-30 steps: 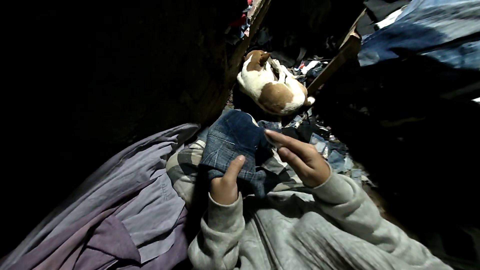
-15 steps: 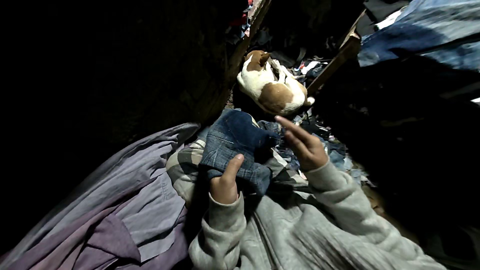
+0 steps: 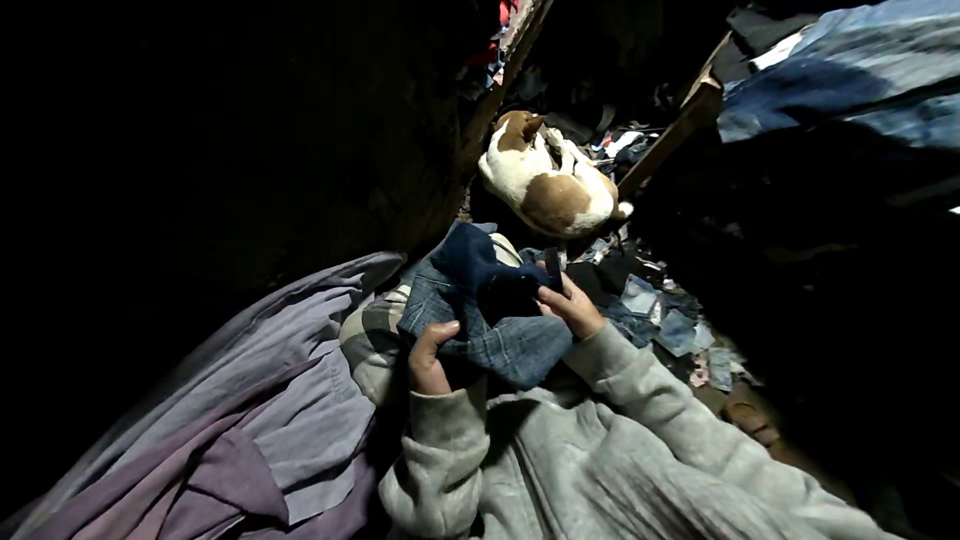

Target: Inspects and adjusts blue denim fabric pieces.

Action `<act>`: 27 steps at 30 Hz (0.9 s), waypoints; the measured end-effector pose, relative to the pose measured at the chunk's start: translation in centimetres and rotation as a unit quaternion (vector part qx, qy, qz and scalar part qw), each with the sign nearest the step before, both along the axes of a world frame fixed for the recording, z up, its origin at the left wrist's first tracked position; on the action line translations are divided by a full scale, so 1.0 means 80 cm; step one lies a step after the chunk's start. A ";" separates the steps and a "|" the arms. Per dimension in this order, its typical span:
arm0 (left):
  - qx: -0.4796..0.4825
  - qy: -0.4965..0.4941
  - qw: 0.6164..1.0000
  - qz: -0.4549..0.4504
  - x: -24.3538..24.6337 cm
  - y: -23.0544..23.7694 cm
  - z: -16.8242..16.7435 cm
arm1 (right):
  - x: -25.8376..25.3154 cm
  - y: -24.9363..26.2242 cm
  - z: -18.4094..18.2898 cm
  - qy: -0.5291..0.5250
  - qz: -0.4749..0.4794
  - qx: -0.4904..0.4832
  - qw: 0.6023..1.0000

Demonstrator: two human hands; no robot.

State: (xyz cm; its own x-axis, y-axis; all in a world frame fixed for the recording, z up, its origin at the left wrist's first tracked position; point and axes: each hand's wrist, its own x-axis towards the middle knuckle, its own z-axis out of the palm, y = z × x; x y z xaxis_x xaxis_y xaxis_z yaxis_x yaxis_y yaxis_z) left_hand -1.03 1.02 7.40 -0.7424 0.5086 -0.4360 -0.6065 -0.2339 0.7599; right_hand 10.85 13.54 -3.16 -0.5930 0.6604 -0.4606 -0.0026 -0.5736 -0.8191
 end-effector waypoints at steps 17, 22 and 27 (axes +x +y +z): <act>0.160 0.045 0.982 -0.092 -0.023 -0.019 -0.056 | 0.003 0.069 0.062 0.035 -0.021 0.022 0.999; 0.080 0.073 0.985 -0.135 -0.034 -0.013 -0.061 | -0.003 0.086 0.086 0.041 -0.017 0.101 0.994; 0.108 0.155 0.972 -0.140 -0.034 -0.013 -0.064 | 0.036 0.084 0.112 0.045 0.000 0.173 0.984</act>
